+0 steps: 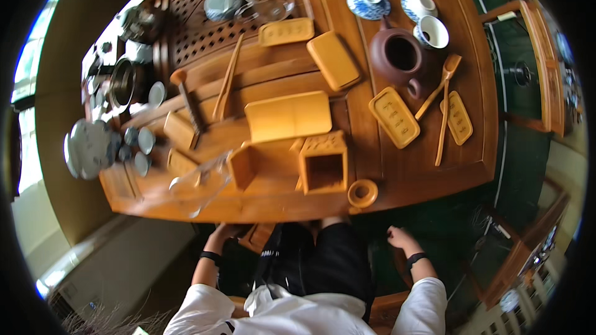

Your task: Clean and organize various components of a wooden tea set using a cloth.

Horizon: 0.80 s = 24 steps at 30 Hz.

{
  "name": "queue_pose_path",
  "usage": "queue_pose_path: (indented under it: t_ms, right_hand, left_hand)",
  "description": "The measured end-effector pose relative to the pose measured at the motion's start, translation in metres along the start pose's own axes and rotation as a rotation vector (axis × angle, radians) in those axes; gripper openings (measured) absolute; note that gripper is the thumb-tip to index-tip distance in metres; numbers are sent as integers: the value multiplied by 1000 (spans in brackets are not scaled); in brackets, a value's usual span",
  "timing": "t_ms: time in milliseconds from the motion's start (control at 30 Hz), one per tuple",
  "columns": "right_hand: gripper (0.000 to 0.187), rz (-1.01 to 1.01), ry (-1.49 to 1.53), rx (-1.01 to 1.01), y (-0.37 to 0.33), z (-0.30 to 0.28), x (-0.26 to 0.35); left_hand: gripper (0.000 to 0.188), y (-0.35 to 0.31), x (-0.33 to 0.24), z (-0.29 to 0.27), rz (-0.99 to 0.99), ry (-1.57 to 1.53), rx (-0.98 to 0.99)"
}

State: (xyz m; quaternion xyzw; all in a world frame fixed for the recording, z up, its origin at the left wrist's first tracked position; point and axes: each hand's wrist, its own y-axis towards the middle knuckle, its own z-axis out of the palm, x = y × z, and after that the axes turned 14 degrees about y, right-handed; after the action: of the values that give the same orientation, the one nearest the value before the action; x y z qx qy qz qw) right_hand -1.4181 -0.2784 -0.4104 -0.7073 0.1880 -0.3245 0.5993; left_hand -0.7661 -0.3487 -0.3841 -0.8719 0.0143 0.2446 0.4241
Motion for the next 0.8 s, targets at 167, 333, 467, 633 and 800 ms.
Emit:
queue_pose_path:
  t_ms: [167, 333, 467, 633, 800]
  right_hand:
    - [42, -150, -167, -141, 97, 92, -19]
    - [42, -224, -140, -119, 116, 140, 94]
    - [43, -335, -122, -102, 79, 166, 69]
    - [43, -472, -150, -128, 91, 163, 108]
    - [43, -494, -181, -141, 99, 163, 96]
  left_hand:
    - [52, 141, -8, -20, 99, 19, -4]
    - [52, 153, 39, -18, 5, 21, 24]
    - [52, 137, 68, -49, -93, 44, 0]
    - [51, 126, 93, -64, -178, 25, -77]
    - [51, 108, 112, -46, -231, -53, -60]
